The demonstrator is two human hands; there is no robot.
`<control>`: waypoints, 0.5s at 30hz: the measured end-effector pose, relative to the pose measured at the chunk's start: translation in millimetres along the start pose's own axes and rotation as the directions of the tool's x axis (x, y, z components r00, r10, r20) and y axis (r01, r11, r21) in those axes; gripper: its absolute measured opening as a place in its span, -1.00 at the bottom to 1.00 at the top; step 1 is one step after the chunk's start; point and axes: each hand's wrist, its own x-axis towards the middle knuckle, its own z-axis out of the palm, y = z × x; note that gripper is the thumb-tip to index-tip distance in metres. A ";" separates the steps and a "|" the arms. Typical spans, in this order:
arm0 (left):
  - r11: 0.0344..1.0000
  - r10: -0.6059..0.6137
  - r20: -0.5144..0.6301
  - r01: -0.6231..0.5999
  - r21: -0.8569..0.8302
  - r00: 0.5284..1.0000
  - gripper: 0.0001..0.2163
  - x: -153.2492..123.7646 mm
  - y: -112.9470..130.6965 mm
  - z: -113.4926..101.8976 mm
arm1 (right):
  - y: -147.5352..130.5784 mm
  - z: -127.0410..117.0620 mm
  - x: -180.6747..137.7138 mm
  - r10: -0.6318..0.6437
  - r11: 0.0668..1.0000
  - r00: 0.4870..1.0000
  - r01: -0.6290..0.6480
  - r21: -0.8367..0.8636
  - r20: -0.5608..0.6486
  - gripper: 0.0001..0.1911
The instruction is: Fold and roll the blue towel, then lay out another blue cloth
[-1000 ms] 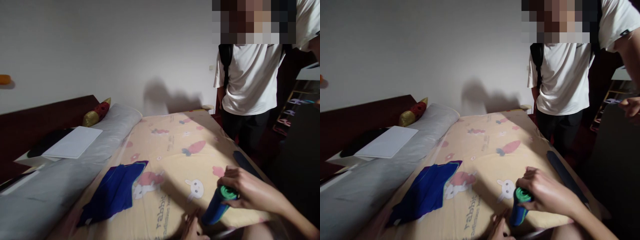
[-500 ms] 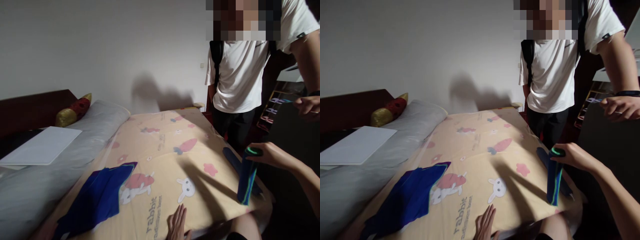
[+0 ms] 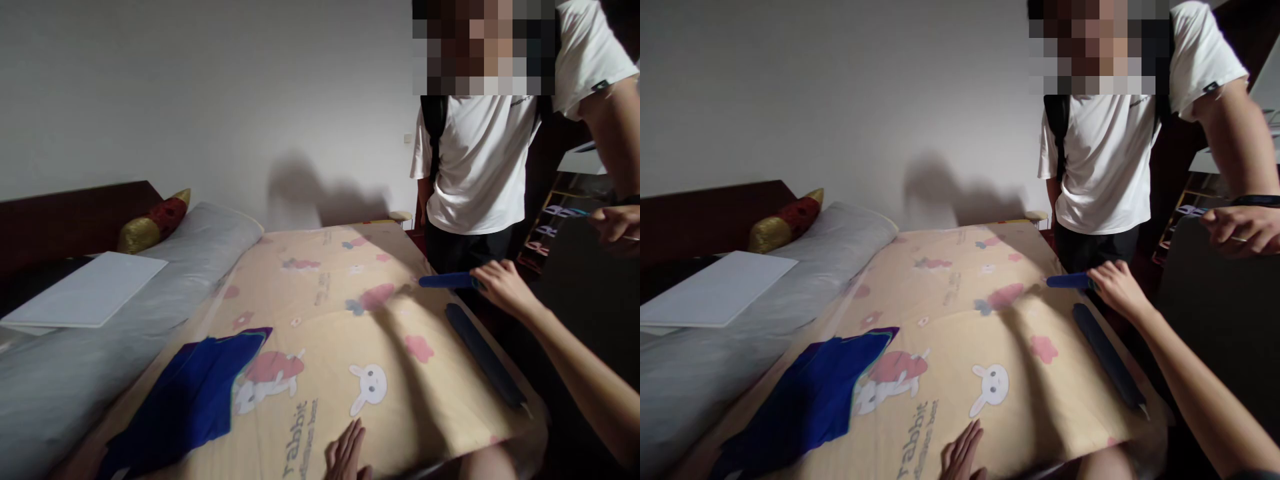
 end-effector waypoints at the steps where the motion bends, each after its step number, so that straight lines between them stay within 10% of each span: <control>1: 0.999 0.033 -0.029 -0.032 0.011 0.999 -0.26 -1.6 0.3 -0.5 | -16.1 19.2 -27.5 -0.015 0.999 0.998 0.018 -0.047 0.057 -0.71; 10: 0.969 0.243 -0.092 -0.237 0.074 0.966 -0.55 -0.5 -3.3 -71.3 | -127.6 167.1 -292.1 0.118 0.991 0.977 -0.127 0.039 0.177 -0.56; 15: 0.953 -0.202 -0.260 0.251 0.171 0.944 -0.59 42.6 -72.4 -149.8 | -128.1 190.4 -345.2 0.214 0.916 0.952 -0.273 0.294 0.217 -0.36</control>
